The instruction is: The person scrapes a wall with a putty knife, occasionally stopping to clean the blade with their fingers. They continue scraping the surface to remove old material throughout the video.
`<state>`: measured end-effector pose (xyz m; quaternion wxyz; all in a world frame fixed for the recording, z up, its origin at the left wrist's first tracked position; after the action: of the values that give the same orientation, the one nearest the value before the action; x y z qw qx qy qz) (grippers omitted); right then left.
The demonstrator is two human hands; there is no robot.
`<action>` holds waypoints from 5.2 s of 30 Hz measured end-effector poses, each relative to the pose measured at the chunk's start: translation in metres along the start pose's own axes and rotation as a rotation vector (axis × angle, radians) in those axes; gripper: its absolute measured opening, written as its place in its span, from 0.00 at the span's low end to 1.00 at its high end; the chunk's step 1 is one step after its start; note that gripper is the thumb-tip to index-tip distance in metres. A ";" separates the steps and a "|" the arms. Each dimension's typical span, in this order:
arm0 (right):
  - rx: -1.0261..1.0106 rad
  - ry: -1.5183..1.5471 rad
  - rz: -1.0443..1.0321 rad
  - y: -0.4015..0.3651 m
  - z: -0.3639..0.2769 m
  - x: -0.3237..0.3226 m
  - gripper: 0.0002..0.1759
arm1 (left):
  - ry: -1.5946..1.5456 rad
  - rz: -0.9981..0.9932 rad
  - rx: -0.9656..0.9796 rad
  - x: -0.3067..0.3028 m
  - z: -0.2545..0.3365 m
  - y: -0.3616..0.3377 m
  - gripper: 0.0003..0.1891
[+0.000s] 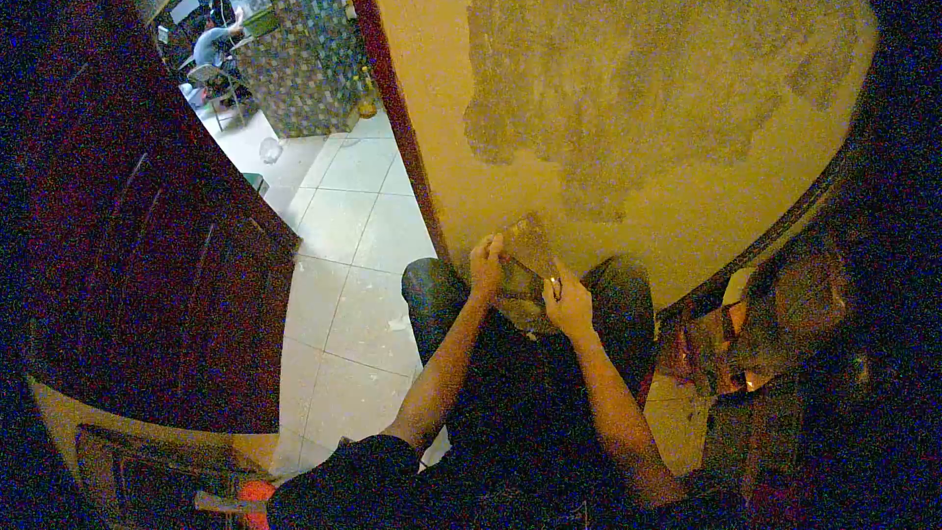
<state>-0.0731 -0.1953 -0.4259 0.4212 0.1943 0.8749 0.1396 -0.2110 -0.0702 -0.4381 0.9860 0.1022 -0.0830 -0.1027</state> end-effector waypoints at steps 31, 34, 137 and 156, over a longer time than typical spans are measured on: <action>0.080 -0.013 -0.025 -0.008 0.007 0.005 0.22 | 0.045 -0.014 -0.073 -0.013 -0.036 0.004 0.12; 0.076 -0.035 -0.015 -0.010 0.006 0.004 0.21 | 0.056 -0.101 -0.165 -0.014 -0.034 0.002 0.12; 0.209 0.101 -0.263 -0.012 0.043 0.015 0.21 | 0.378 -0.303 0.014 -0.002 -0.056 -0.003 0.23; -0.179 0.556 0.594 0.163 -0.155 -0.230 0.21 | 0.912 0.149 1.379 0.151 0.395 0.136 0.16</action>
<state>-0.0280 -0.1689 -0.1083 0.1258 0.3557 0.8457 0.3774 -0.1134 -0.0454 -0.0052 0.6430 0.7096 0.2742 0.0883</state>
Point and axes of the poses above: each hand's wrist, its own y-axis towards the middle knuckle, its own x-axis out of the palm, z = x × y, the point moved 1 cm from there along y, towards the middle knuckle, and after that the axes turned 7 degrees about -z, right-handed, at the moved point
